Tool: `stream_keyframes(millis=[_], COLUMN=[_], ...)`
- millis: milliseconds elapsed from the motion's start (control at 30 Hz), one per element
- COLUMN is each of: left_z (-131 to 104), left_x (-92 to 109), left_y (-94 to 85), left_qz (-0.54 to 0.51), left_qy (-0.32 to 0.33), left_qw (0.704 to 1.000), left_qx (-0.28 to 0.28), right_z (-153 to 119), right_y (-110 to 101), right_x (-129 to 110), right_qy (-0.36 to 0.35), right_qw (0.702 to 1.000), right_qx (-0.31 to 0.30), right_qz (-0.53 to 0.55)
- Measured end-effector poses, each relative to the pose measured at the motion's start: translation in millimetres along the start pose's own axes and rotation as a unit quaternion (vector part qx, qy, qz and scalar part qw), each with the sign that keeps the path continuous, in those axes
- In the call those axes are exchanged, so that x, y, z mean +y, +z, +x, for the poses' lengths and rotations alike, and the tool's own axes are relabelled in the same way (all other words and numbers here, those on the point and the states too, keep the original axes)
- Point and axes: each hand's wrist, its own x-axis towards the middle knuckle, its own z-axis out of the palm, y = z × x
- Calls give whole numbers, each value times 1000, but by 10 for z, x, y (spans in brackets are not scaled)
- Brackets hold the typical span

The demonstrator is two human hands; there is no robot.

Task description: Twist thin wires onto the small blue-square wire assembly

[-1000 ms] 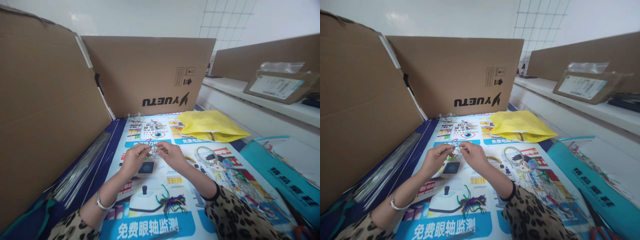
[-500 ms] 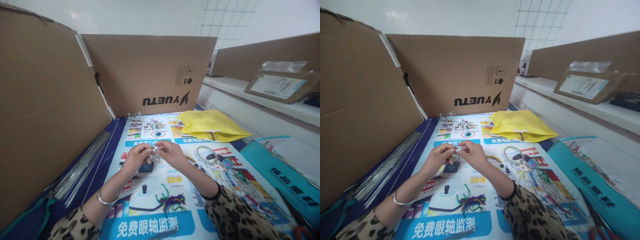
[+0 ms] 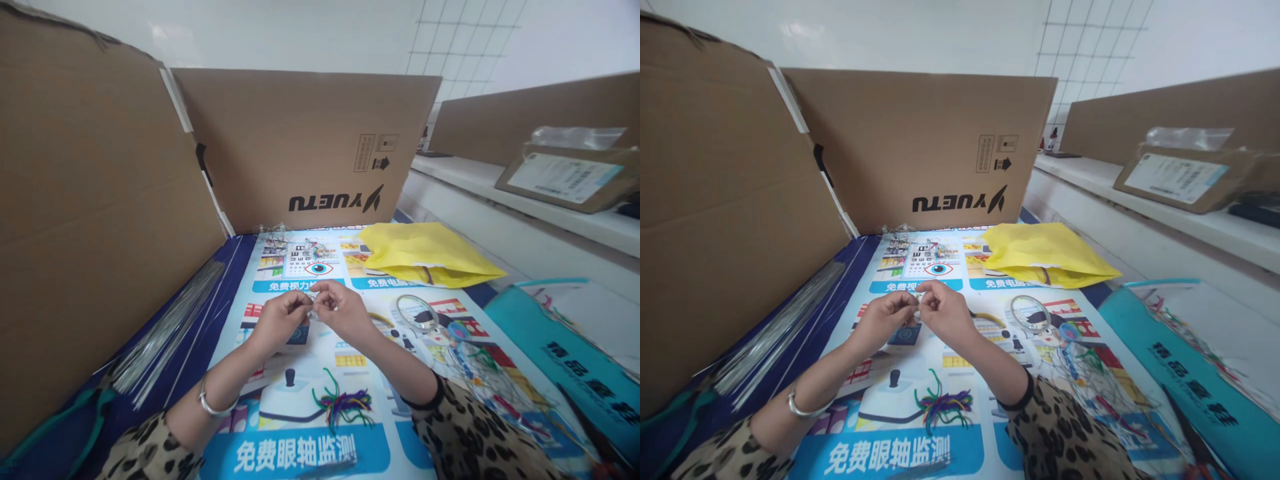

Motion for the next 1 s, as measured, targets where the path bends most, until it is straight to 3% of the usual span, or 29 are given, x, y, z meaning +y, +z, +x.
stream_keyframes(millis=[200, 333, 433, 533, 633, 800, 1000], left_z=[-30, -31, -11, 12, 21, 13, 57], left_x=[24, 19, 13, 11, 13, 16, 6], left_y=[0, -30, -77, -120, -140, -130, -128], left_qz=[118, 170, 155, 129, 119, 88, -107], left_qy=[108, 165, 148, 126, 122, 96, 0], left_qw=[987, 971, 976, 984, 985, 991, 994], left_qx=[32, 42, 26, 10, -7, -30, -18], right_z=[-55, -76, -31, 16, 24, -2, -35], right_y=[58, 37, -23, -62, -52, -20, 4], right_x=[-34, -74, -36, 58, 138, 142, 117], right_qy=[-15, -31, -91, -208, -276, -321, -331], right_qw=[999, 997, 987, 945, 905, 882, 885], right_qx=[30, 18, 15, 32, 32, 38, 62], right_qz=[-27, -69, -132, -249, -323, -343, -322])
